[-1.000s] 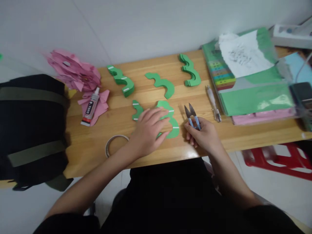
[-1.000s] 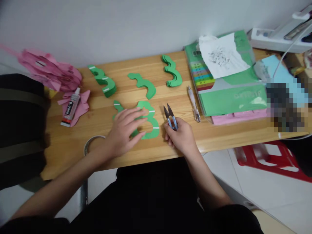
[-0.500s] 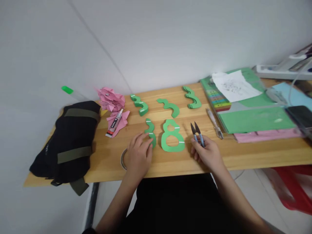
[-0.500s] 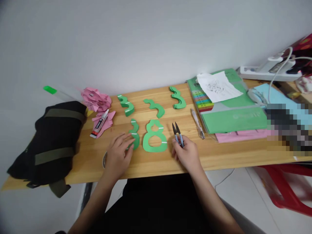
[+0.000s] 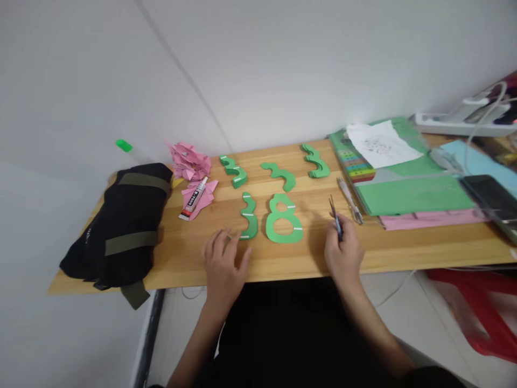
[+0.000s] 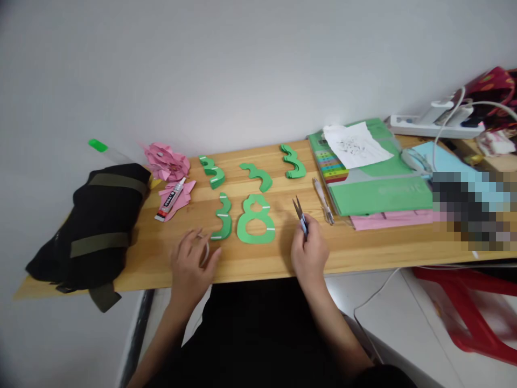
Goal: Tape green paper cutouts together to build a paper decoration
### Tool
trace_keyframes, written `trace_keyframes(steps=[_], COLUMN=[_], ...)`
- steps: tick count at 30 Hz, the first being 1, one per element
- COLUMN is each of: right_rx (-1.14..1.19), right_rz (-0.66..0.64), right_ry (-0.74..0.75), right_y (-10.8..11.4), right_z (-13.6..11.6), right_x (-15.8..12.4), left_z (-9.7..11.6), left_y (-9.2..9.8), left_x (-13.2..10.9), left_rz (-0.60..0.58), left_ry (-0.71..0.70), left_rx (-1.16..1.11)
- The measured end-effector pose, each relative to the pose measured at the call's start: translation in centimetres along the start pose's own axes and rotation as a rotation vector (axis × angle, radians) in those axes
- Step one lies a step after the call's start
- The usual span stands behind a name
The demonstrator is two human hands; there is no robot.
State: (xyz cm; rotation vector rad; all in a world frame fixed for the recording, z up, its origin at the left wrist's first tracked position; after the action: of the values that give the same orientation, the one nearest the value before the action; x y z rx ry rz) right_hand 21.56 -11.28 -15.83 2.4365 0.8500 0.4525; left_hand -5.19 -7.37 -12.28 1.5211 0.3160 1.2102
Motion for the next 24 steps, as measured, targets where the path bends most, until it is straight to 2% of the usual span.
trace_keyframes(steps=[4, 8, 12, 15, 19, 24], right_rx=[-0.114, -0.123, -0.101, -0.085, -0.136, -0.293], right_rz=[0.030, 0.038, 0.022, 0.041, 0.072, 0.001], right_ry=[0.141, 0.161, 0.145, 0.163, 0.188, 0.146], right_y=[-0.5, -0.7, -0.8, -0.7, -0.8, -1.0], right_z=[-0.6, -0.7, -0.3, -0.2, 0.2, 0.5], right_x=[0.1, 0.1, 0.0, 0.0, 0.8, 2.1], left_z=[-1.6, -2.2, -3.3, -3.5, -0.6, 5.4], left_y=[1.0, 0.5, 0.2, 0.4, 0.1, -2.2], left_x=[-2.2, -3.2, -3.1, -1.9, 1.2, 5.4], left_rz=[-0.017, -0.032, 0.039, 0.100, 0.079, -0.147], left_ry=[0.032, 0.064, 0.122, 0.112, -0.033, -0.286], left_rx=[0.058, 0.065, 0.072, 0.076, -0.056, -0.229])
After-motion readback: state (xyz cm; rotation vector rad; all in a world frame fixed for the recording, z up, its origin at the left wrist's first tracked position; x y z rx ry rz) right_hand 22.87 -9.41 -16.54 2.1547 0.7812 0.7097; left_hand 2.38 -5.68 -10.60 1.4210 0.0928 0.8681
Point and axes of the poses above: each hand's wrist, its own x-axis towards the middle knuckle, its own y-axis out of the back of the hand, z = x × y, the point moved 7 cm from there along x, towards the middle knuckle, and after that the axes turned 8 degrees about -y, right-handed, at the moved point
